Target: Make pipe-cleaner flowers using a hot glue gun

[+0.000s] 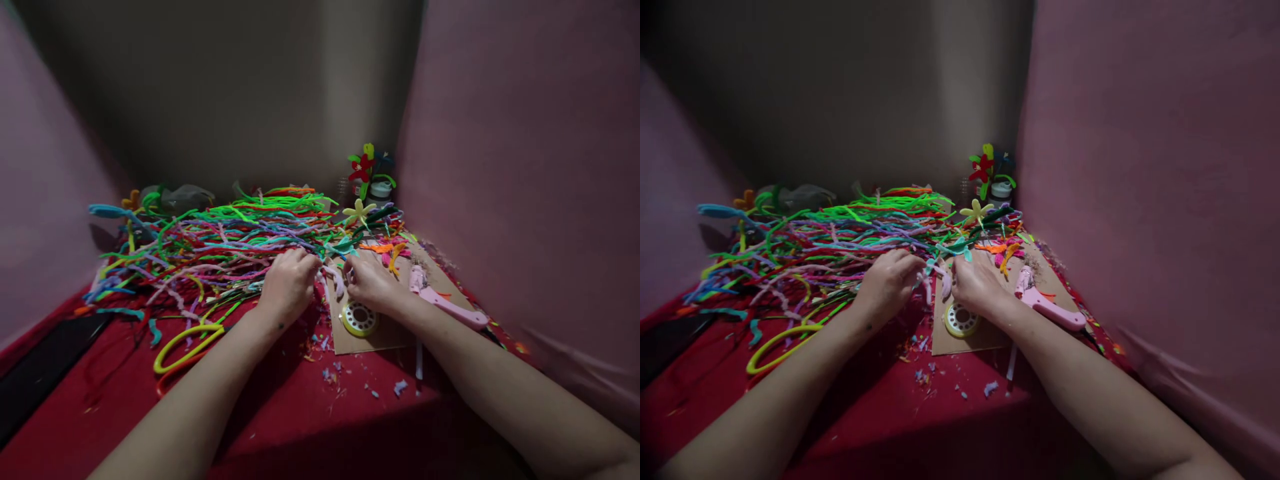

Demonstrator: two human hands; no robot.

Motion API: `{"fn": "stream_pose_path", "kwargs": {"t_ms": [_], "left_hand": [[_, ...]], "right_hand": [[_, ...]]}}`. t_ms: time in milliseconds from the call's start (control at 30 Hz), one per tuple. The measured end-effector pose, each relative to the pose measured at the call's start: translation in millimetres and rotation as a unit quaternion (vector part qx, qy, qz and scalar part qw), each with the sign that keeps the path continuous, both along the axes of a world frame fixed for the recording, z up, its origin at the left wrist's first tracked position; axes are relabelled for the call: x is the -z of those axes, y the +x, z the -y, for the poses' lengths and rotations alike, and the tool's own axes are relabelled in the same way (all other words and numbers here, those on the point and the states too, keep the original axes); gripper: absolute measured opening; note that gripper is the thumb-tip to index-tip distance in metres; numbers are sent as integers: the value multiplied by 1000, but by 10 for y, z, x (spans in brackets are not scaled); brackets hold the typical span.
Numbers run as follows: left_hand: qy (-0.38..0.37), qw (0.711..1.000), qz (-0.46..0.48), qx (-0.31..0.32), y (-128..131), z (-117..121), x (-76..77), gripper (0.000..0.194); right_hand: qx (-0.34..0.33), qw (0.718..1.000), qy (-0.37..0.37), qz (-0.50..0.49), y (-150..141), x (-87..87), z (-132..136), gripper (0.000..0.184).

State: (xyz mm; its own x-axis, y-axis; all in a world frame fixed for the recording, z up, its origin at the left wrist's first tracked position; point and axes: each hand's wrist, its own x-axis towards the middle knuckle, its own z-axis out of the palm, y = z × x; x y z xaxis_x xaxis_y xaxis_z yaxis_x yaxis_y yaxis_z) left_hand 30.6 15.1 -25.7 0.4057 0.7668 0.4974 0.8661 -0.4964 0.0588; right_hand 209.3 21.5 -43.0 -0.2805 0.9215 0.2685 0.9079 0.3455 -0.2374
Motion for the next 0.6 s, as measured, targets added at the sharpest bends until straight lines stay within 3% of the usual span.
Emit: {"fn": "stream_pose_path", "kwargs": {"t_ms": [67,200,300,367,433,500,600], "left_hand": [[-37,999,17,17,69,-21,-28,23],[-118,991,58,-17,112,-75,-125,25],[-177,971,160,-6,81,-90,-188,19],[-238,926,294,1,63,-77,-221,16],[-290,860,420,-1,51,-50,-250,12],[-325,808,491,5,40,-27,-271,10],[-321,779,538,22,1,-20,-286,30]], "right_hand": [[5,1000,-1,-15,15,-17,-20,16],[24,999,1,-49,45,-82,-18,18],[37,998,1,-51,56,-133,8,21],[38,999,-13,-37,61,-161,16,22],[33,999,-31,-24,66,-185,16,23],[27,999,-39,-17,68,-207,14,25],[32,999,-27,-12,62,-219,18,31]]}}
